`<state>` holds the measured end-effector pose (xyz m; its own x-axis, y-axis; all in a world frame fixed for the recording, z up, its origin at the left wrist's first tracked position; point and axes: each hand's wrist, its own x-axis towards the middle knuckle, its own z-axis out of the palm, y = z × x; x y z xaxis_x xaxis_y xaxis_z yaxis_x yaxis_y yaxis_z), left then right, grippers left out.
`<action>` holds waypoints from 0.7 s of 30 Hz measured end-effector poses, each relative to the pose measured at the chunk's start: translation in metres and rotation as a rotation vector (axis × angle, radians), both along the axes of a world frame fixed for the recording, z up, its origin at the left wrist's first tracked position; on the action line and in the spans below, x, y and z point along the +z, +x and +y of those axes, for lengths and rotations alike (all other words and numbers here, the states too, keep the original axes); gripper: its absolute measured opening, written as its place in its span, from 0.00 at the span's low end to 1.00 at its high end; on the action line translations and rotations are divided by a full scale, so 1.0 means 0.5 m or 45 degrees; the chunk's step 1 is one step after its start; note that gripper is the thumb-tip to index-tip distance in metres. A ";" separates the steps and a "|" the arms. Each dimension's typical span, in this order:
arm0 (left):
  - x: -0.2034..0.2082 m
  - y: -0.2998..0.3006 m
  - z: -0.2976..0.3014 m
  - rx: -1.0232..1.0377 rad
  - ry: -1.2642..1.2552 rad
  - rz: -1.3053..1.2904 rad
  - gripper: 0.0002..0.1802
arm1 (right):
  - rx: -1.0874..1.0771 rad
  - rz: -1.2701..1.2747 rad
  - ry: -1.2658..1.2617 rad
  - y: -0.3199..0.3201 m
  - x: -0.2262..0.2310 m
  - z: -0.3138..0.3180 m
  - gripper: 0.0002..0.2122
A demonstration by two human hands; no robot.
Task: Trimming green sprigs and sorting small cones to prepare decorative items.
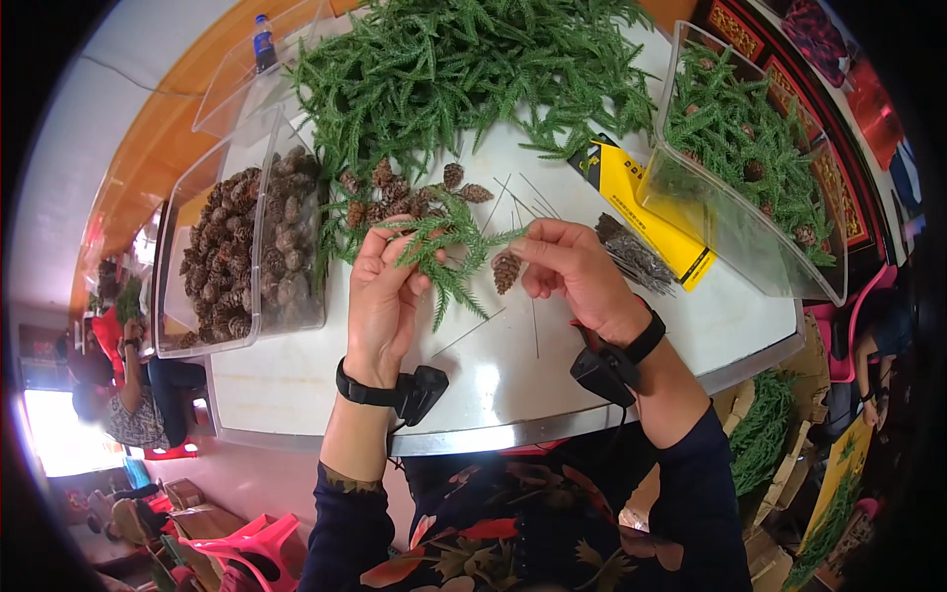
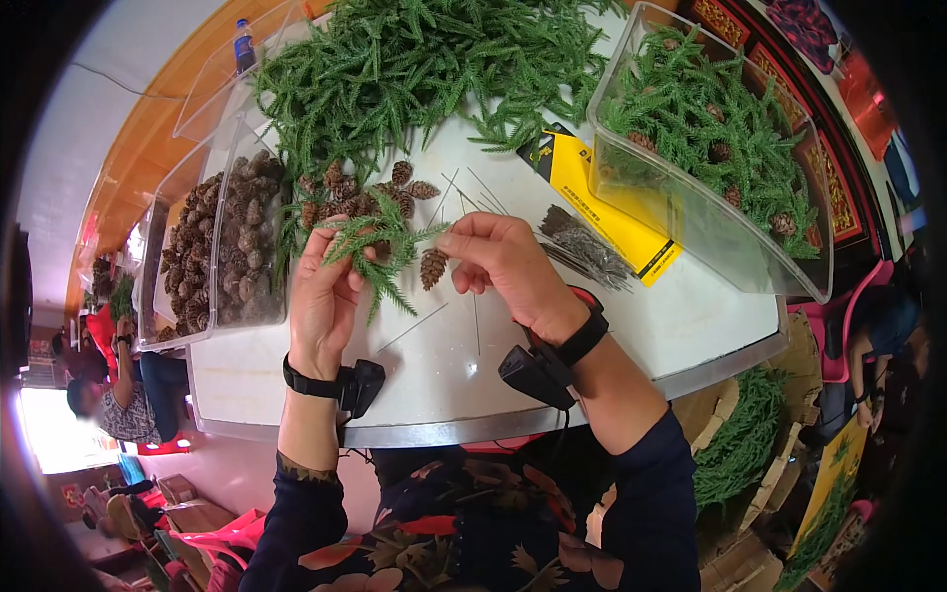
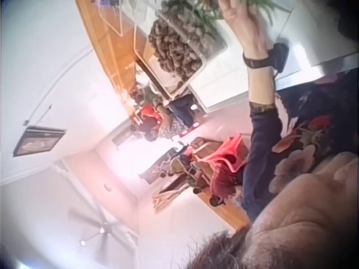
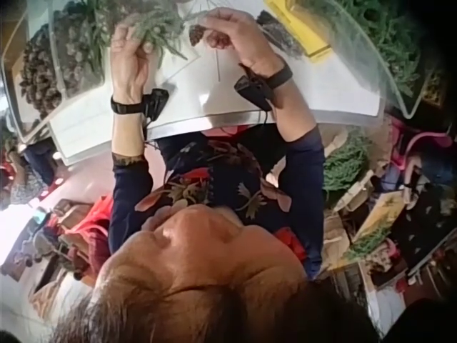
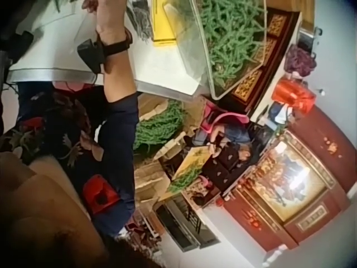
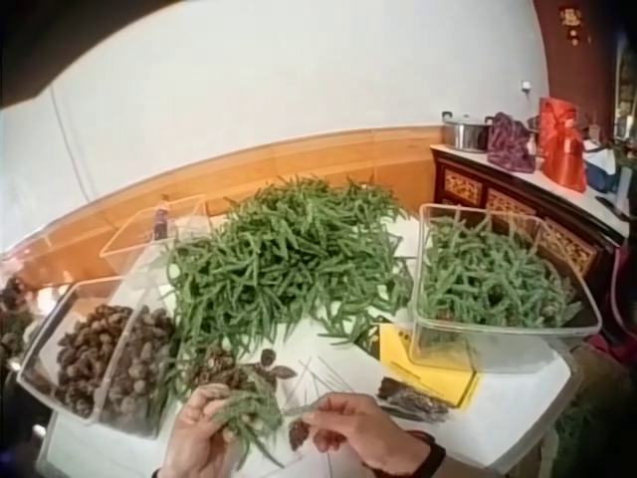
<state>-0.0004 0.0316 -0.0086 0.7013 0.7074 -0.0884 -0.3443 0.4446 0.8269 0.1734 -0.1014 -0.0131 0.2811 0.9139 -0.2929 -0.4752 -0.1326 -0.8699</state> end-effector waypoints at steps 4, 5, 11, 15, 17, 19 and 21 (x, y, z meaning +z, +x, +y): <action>-0.003 0.001 0.002 -0.011 0.039 0.141 0.16 | -0.076 0.039 0.069 0.009 -0.003 -0.003 0.06; -0.004 0.001 0.002 -0.016 0.068 0.199 0.16 | -0.076 0.040 0.069 0.010 0.000 -0.003 0.06; 0.000 0.013 -0.016 0.079 0.135 0.195 0.17 | -0.136 0.110 0.334 0.021 0.007 -0.007 0.06; 0.003 0.015 -0.021 0.113 0.233 0.194 0.18 | -0.122 0.084 0.372 0.023 0.006 -0.010 0.06; 0.003 0.012 -0.020 0.112 0.247 0.209 0.19 | -0.111 0.075 0.368 0.022 0.007 -0.010 0.06; 0.003 0.011 -0.019 0.111 0.260 0.216 0.19 | -0.095 0.060 0.359 0.016 0.011 -0.011 0.06; 0.003 0.011 -0.019 0.111 0.287 0.228 0.20 | -0.089 0.052 0.354 0.016 0.012 -0.011 0.06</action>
<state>0.0050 0.0221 -0.0072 0.6246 0.7800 -0.0387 -0.2130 0.2178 0.9525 0.1812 -0.1068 -0.0069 0.3391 0.9396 -0.0460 -0.5101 0.1426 -0.8482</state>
